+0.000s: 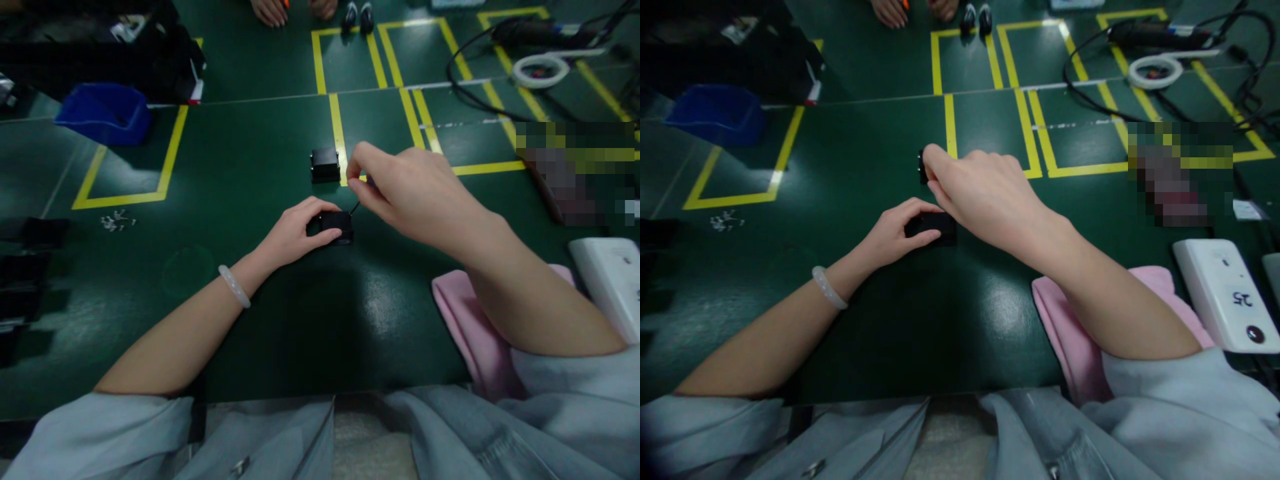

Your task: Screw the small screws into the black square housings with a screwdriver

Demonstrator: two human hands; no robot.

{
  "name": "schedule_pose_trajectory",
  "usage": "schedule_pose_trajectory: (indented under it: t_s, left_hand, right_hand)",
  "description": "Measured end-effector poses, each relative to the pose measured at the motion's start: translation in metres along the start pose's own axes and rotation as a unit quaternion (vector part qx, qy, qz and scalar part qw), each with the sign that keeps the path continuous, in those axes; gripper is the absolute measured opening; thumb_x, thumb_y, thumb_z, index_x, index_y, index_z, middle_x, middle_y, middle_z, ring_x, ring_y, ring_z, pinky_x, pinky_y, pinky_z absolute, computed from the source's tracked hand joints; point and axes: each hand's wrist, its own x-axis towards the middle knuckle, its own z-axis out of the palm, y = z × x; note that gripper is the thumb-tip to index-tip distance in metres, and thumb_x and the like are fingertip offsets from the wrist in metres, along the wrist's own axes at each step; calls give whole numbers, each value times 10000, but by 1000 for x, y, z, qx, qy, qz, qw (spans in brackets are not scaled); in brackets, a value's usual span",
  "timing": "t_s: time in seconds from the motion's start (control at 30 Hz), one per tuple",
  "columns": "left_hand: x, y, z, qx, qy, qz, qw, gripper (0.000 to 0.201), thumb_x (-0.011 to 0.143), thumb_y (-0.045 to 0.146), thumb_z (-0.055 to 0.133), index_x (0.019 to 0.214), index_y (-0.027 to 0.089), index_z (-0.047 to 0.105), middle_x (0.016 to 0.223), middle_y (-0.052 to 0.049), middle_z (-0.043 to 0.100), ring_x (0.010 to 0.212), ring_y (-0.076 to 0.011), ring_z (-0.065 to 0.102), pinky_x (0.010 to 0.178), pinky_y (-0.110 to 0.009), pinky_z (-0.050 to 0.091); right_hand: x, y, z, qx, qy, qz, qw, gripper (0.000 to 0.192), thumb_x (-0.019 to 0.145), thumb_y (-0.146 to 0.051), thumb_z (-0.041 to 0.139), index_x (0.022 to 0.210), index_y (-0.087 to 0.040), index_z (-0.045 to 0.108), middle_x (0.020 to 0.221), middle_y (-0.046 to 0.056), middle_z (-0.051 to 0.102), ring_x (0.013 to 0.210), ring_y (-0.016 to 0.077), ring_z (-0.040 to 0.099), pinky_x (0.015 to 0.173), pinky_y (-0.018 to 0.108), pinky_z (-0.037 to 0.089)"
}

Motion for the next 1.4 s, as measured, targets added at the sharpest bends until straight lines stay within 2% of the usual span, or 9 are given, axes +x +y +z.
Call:
schedule_pose_trajectory:
  t_s: [0.17, 0.37, 0.57, 0.77, 0.97, 1.13, 1.4]
  left_hand:
    - [0, 0, -1, -1, -3, -2, 1000, 365, 894, 435, 564, 1146, 172, 586, 1078, -50, 615, 962, -186, 584, 835, -283, 448]
    - [0, -1, 0, 0, 2, -1, 1000, 367, 893, 434, 566, 1157, 179, 583, 1082, -48, 615, 985, -191, 583, 845, -290, 446]
    - [0, 0, 0, 0, -1, -5, 1000, 362, 896, 436, 558, 1150, 179, 581, 1079, -49, 615, 968, -189, 585, 830, -288, 449]
    - [0, 0, 0, 1, 2, 2, 1000, 375, 894, 440, 561, 1157, 173, 584, 1074, -49, 614, 973, -188, 583, 839, -289, 445]
    - [0, 1, 0, -1, 0, 3, 1000, 349, 897, 419, 571, 1142, 171, 588, 1061, -44, 612, 948, -177, 581, 821, -275, 442]
    - [0, -1, 0, -1, 4, 9, 1000, 365, 898, 425, 575, 1157, 168, 583, 1071, -45, 612, 970, -181, 580, 832, -277, 440]
    - [0, 1, 0, -5, -1, 0, 1000, 359, 904, 437, 556, 1147, 175, 584, 1079, -51, 615, 961, -185, 583, 828, -286, 449]
  right_hand:
    - [-2, 1, -2, 44, 9, -31, 999, 338, 943, -278, 276, 1219, -182, 444, 855, 40, 633, 699, 191, 595, 567, 292, 297]
    - [0, 2, 0, 4, 0, -2, 1000, 389, 964, -393, 262, 1188, -188, 505, 835, 66, 649, 728, 218, 613, 583, 292, 293]
    - [-2, 3, 0, 43, 13, -36, 998, 336, 931, -274, 302, 1226, -191, 437, 819, 35, 622, 671, 181, 582, 546, 282, 270]
    - [0, 1, 0, 9, 1, -8, 1000, 372, 963, -379, 260, 1168, -195, 511, 837, 64, 645, 724, 216, 618, 573, 290, 281]
    - [-1, 2, 1, 42, 16, -29, 999, 327, 921, -274, 316, 1209, -200, 452, 833, 39, 640, 684, 194, 597, 558, 289, 274]
    - [0, 1, 0, 19, 1, -12, 1000, 373, 958, -399, 275, 1182, -202, 499, 839, 58, 655, 738, 210, 612, 586, 287, 293]
    - [-2, 3, 0, 41, 10, -28, 999, 330, 937, -306, 304, 1221, -206, 438, 842, 40, 637, 685, 180, 586, 555, 277, 273]
